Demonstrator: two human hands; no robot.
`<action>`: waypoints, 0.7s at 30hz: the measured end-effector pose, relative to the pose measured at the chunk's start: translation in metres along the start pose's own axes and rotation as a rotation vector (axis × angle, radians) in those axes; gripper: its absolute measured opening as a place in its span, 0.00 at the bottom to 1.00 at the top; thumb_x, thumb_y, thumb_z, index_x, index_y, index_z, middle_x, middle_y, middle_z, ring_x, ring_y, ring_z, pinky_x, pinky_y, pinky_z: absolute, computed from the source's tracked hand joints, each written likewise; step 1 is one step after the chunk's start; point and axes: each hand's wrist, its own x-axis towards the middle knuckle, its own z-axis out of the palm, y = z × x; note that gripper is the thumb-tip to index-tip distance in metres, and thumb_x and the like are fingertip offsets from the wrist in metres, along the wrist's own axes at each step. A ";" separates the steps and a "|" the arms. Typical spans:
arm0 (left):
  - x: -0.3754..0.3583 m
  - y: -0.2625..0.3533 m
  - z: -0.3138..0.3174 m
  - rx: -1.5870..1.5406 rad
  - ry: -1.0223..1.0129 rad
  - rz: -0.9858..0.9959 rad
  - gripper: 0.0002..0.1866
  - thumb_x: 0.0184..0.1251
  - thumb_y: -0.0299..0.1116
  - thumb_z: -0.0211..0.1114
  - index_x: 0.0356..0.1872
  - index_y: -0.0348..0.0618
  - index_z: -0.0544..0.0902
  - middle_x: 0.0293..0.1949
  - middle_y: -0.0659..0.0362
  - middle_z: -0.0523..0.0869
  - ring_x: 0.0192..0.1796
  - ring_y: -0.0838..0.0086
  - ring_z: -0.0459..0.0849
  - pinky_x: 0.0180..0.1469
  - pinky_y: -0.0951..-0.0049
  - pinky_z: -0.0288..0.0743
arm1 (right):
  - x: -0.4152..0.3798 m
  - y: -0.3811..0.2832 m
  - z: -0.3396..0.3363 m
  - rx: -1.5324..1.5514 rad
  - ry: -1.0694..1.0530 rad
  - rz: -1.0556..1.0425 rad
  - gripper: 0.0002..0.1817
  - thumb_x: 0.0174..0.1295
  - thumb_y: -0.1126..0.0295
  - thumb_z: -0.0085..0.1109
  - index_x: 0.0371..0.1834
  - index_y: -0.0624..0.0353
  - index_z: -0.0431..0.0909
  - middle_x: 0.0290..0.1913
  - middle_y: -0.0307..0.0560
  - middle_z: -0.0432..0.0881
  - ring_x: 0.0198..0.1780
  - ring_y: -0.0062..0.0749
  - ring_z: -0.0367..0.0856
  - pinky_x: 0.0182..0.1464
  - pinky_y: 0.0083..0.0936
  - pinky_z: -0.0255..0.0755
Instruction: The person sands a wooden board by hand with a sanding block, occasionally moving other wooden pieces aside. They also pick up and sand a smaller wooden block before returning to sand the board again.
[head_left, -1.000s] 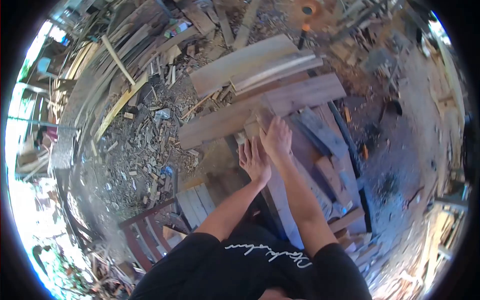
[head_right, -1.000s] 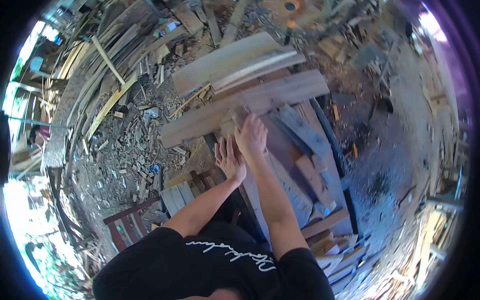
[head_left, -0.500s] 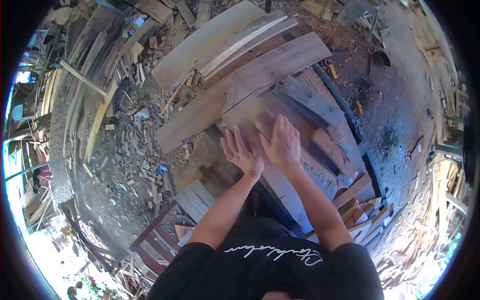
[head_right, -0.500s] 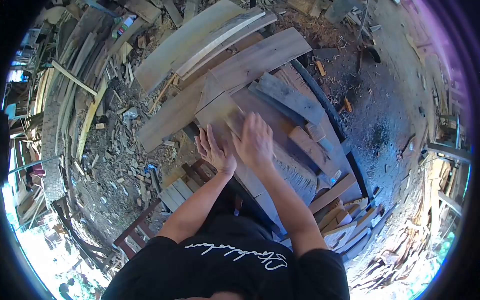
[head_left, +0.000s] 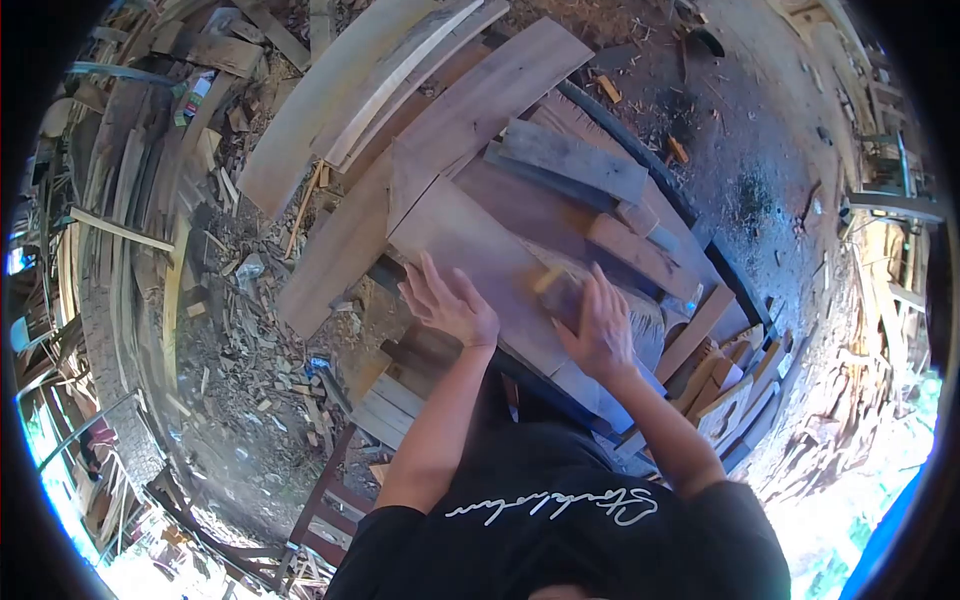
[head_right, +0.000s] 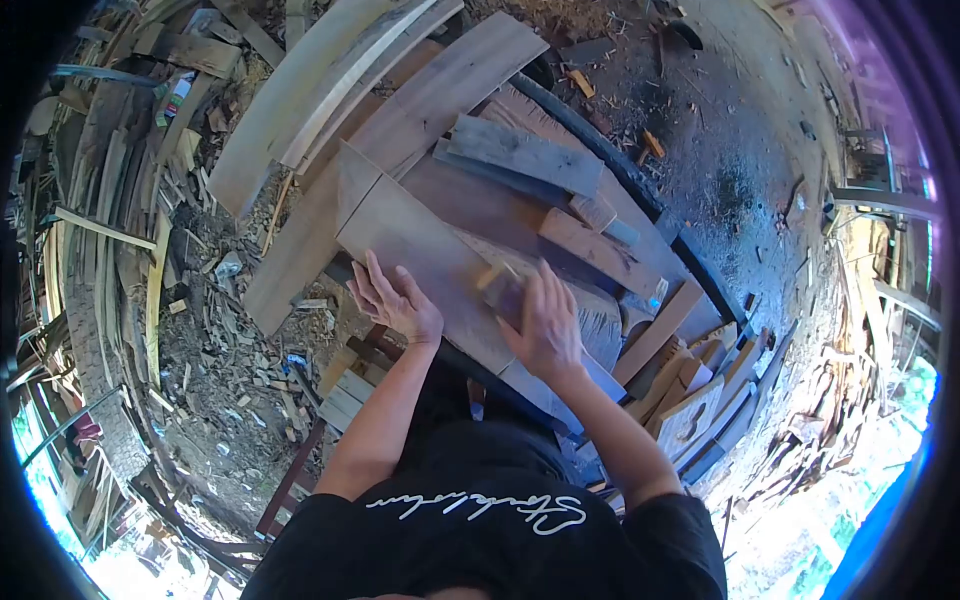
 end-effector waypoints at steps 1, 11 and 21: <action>0.001 -0.002 0.002 0.007 0.000 0.007 0.30 0.81 0.50 0.50 0.78 0.52 0.65 0.78 0.45 0.61 0.80 0.43 0.50 0.78 0.42 0.43 | 0.028 -0.013 0.003 0.031 -0.021 -0.021 0.42 0.56 0.57 0.71 0.69 0.70 0.63 0.72 0.70 0.66 0.74 0.62 0.64 0.73 0.54 0.59; 0.002 -0.004 0.006 0.083 0.035 0.056 0.28 0.80 0.47 0.50 0.77 0.53 0.66 0.76 0.46 0.64 0.78 0.39 0.56 0.71 0.34 0.55 | 0.098 -0.053 0.014 0.091 -0.021 -0.072 0.38 0.57 0.53 0.68 0.64 0.68 0.66 0.70 0.67 0.68 0.71 0.58 0.68 0.72 0.47 0.60; 0.003 -0.004 0.005 0.084 0.034 0.058 0.27 0.81 0.46 0.52 0.76 0.53 0.66 0.76 0.46 0.62 0.78 0.40 0.55 0.72 0.34 0.55 | 0.070 -0.032 0.011 0.084 0.004 -0.062 0.42 0.57 0.57 0.70 0.68 0.73 0.64 0.71 0.74 0.66 0.73 0.62 0.66 0.73 0.49 0.61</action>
